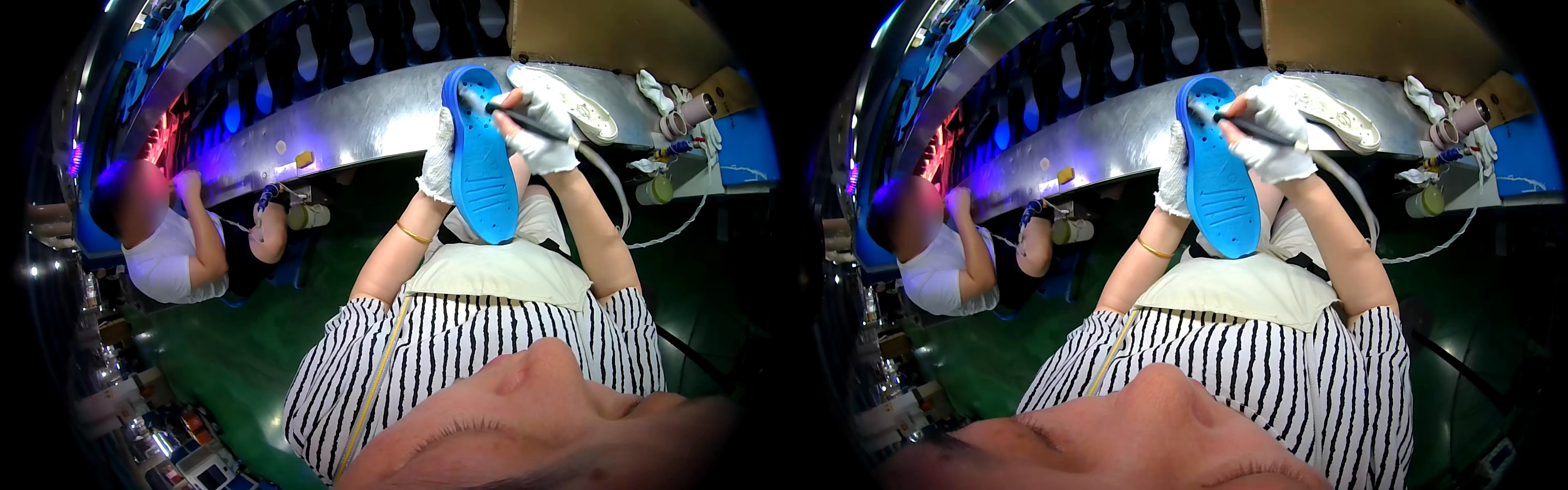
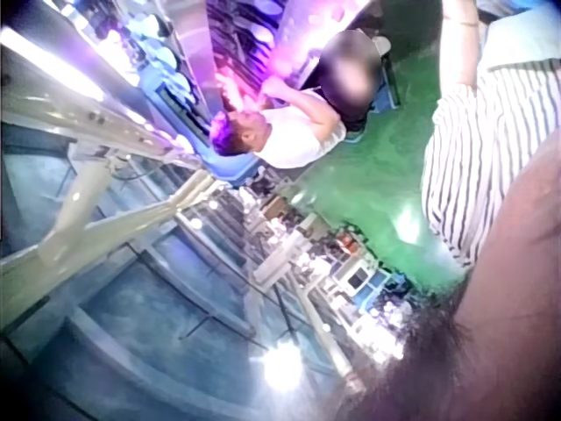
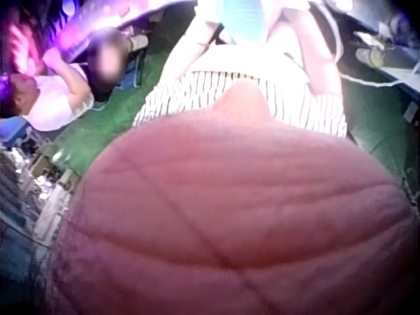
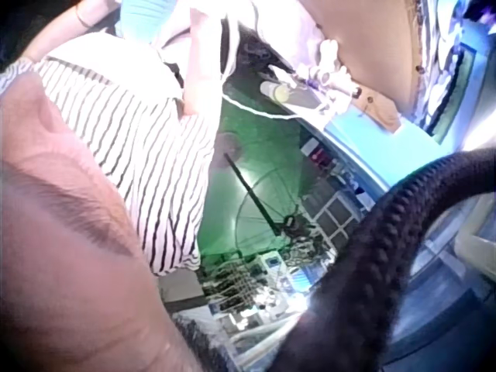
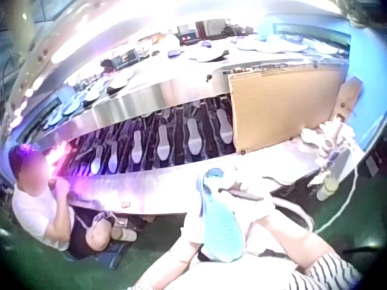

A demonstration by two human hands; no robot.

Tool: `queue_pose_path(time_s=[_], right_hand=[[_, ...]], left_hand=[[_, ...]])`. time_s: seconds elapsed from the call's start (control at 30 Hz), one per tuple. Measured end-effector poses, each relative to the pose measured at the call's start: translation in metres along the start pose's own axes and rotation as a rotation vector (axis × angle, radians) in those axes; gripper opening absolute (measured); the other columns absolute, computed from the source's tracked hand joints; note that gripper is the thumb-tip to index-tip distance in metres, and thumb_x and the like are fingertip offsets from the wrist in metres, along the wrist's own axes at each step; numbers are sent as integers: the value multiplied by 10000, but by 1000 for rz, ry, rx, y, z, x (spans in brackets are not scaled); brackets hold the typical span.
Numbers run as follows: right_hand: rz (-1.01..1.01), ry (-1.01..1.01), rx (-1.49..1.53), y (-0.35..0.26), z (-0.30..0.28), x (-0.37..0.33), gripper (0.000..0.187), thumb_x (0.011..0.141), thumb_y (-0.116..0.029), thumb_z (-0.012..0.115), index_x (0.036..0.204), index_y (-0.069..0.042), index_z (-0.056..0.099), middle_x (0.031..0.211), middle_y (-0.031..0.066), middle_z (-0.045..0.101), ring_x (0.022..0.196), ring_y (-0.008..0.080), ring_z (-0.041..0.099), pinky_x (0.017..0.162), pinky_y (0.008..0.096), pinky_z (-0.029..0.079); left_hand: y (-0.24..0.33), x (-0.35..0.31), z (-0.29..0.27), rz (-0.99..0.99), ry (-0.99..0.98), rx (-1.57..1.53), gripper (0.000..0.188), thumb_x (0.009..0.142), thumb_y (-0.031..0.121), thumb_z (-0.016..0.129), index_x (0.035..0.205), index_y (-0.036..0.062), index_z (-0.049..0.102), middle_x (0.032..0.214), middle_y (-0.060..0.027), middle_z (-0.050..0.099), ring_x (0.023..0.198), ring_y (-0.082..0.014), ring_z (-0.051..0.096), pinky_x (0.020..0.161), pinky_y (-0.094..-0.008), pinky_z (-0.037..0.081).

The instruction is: The person applies a liquid substance to the bottom of blue shoe soles using a brush, picking them up from a conveyor belt and returning them after coating.

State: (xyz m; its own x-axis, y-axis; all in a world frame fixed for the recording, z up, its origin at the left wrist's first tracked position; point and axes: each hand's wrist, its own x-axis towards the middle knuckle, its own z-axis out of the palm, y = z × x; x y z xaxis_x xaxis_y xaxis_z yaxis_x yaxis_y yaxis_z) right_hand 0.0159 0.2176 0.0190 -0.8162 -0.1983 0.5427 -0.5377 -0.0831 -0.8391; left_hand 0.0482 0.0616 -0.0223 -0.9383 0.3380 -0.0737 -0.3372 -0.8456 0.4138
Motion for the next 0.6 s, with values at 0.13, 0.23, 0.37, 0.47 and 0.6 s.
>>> queue_pose_path(time_s=[0.13, 0.23, 0.37, 0.47, 0.6], right_hand=[[213, -151, 302, -19, 2, -10, 165, 785, 28, 620, 909, -30, 529, 744, 43, 585, 646, 80, 565, 597, 212, 465], [131, 19, 82, -15, 0, -9, 174, 782, 18, 622, 925, -26, 534, 759, 53, 596, 643, 92, 575, 597, 218, 471], [-98, -75, -53, -4, 16, -15, 216, 739, 40, 653, 925, -23, 564, 771, 54, 588, 677, 118, 582, 618, 232, 472], [181, -175, 110, -24, 14, -21, 201, 746, 44, 639, 924, -15, 566, 769, 50, 590, 686, 111, 577, 641, 232, 472], [18, -125, -67, -23, 11, -19, 191, 718, 14, 672, 882, -28, 582, 769, 66, 612, 688, 137, 599, 657, 256, 492]], left_hand=[[11, -3, 9, 56, 3, 6, 598, 889, 533, 452, 1267, 70, 432, 1196, -120, 522, 1046, -242, 536, 926, -389, 458], [12, 1, 19, 89, 48, 59, 617, 886, 552, 436, 1273, 72, 429, 1194, -118, 522, 1042, -245, 536, 932, -395, 453], [16, 8, 15, 167, 73, 124, 624, 891, 565, 412, 1273, 72, 430, 1188, -116, 527, 1037, -249, 538, 927, -404, 453], [21, 9, 12, 144, 83, 173, 696, 873, 627, 363, 1278, 63, 417, 1183, -139, 528, 1043, -271, 535, 921, -413, 451], [25, 13, 11, 159, 67, 179, 741, 850, 672, 337, 1255, 58, 429, 1114, -171, 562, 978, -299, 571, 887, -428, 473]])
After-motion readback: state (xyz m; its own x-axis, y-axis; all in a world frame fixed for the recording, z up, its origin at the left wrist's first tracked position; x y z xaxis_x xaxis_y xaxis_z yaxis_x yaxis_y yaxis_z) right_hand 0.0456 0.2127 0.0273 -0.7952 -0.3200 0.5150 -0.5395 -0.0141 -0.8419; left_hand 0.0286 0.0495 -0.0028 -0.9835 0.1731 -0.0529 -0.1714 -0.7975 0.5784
